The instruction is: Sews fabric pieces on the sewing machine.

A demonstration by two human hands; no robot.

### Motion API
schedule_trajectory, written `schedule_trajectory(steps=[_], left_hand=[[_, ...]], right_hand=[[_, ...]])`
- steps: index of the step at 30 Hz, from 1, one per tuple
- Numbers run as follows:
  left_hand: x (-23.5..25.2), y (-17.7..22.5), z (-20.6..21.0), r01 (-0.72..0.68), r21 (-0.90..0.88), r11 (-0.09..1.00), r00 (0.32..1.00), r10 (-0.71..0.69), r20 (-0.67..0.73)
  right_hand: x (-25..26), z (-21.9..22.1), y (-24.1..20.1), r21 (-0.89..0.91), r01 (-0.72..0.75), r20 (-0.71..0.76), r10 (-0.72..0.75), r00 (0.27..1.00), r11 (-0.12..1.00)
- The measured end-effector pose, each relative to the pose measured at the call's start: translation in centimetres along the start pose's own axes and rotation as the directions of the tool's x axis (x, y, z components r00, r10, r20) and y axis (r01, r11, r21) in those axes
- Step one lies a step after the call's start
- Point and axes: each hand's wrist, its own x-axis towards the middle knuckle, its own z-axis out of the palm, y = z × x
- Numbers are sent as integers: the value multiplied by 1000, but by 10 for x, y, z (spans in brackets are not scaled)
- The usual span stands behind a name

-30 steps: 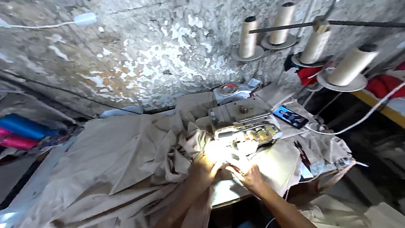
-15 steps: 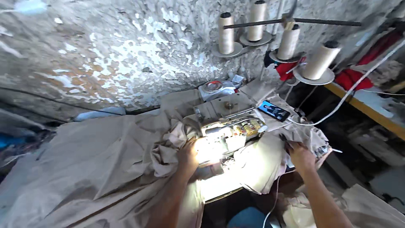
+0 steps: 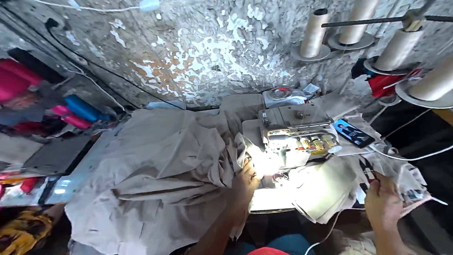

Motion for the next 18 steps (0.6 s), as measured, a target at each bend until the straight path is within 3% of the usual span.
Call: schedule_trajectory(steps=[4, 8, 11, 14, 16, 18], left_hand=[[-13, 6, 2, 14, -239, 971, 998, -28, -57], [-14, 16, -3, 48, -244, 969, 998, -57, -31], [-14, 20, -6, 54, -220, 974, 998, -61, -23], [-15, 19, -7, 46, -208, 977, 999, -49, -11], [-18, 20, -11, 29, -165, 986, 999, -25, 22], [-25, 22, -19, -68, -89, 994, 996, 73, 53]], right_hand=[[-31, 11, -48, 249, 225, 140, -265, 954, 942], [-49, 49, -103, 197, 525, 86, -548, 832, 828], [-50, 71, -132, 85, 624, 150, -630, 762, 776], [-50, 77, -151, 23, 610, 298, -588, 752, 792], [-51, 78, -153, 53, 620, 264, -610, 747, 783], [-52, 78, -145, 129, 651, 142, -664, 734, 748]])
